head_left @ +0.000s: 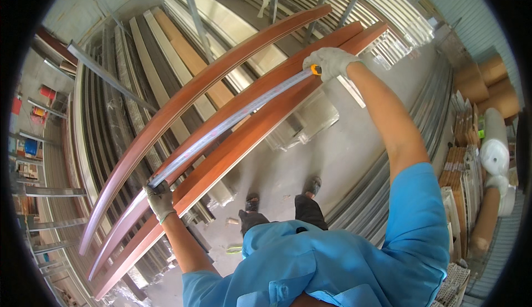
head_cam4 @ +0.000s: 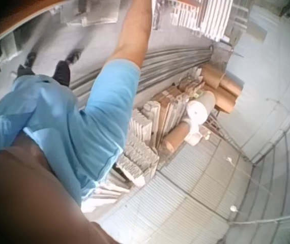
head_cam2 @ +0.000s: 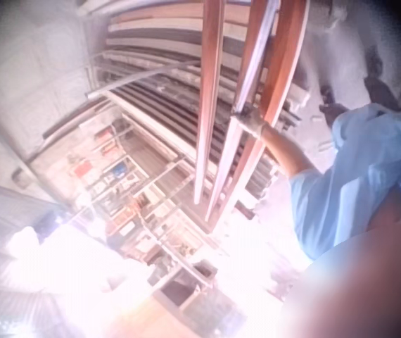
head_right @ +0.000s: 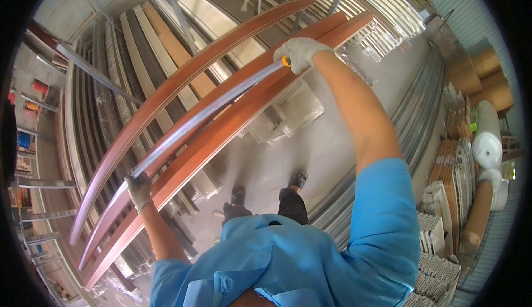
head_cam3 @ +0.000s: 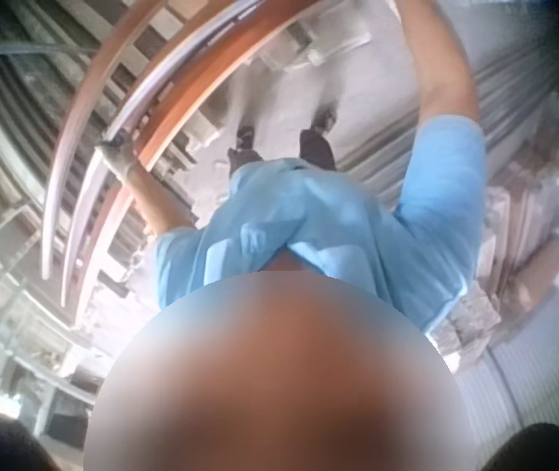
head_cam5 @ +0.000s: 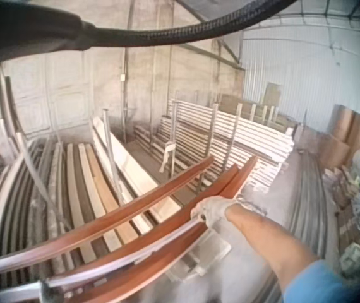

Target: The person uses a tape measure to measure the length of several long wooden planks stored on metal racks. They extend the tape, align it along the planks, and retract it repeatedly while moving between different stacks.

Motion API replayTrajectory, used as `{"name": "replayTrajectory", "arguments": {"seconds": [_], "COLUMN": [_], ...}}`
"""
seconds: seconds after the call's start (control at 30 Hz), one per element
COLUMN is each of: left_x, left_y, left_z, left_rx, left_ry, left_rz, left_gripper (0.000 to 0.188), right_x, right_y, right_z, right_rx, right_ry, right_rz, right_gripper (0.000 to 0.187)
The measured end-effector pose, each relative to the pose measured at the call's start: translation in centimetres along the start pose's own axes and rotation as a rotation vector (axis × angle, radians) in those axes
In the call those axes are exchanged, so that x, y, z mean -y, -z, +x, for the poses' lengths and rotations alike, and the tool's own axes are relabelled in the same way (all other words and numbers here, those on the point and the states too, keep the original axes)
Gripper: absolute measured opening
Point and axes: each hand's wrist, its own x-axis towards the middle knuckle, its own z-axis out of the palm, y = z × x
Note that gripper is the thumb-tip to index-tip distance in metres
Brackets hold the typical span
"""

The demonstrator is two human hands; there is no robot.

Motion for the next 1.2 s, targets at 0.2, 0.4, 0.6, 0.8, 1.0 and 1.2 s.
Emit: {"name": "replayTrajectory", "arguments": {"seconds": [0.2, 0.4, 0.6, 0.8, 1.0, 1.2], "left_x": [8.2, 16.3, 22.7, 28.4, 35.9, 45.2], "left_y": [-2.5, -6.0, -8.5, -12.8, -16.9, -16.2], "left_z": [-3.9, -7.9, -7.1, -7.5, -13.9, -25.8], "left_rx": [0.051, 0.098, 0.158, -0.028, -0.145, -0.285], "left_ry": [-0.094, -0.028, -0.024, -0.087, -0.138, -0.329], "left_rz": [-0.043, -0.054, -0.048, 0.001, 0.103, 0.127], "left_gripper": [0.03, 0.025, 0.024, 0.023, 0.034, 0.037], "right_x": [-12.0, -22.4, -31.5, -39.6, -50.2, -61.2], "right_y": [1.1, 2.6, 2.6, 2.4, 3.4, 0.9], "right_z": [0.7, 3.3, 5.3, 7.7, 11.4, 15.5], "right_rx": [-0.054, -0.021, 0.026, 0.022, 0.17, 0.094], "right_ry": [0.082, 0.133, 0.109, 0.059, 0.071, 0.251], "right_rz": [0.003, 0.021, 0.041, 0.087, 0.052, 0.026], "right_gripper": [0.064, 0.061, 0.07, 0.066, 0.064, 0.062]}}
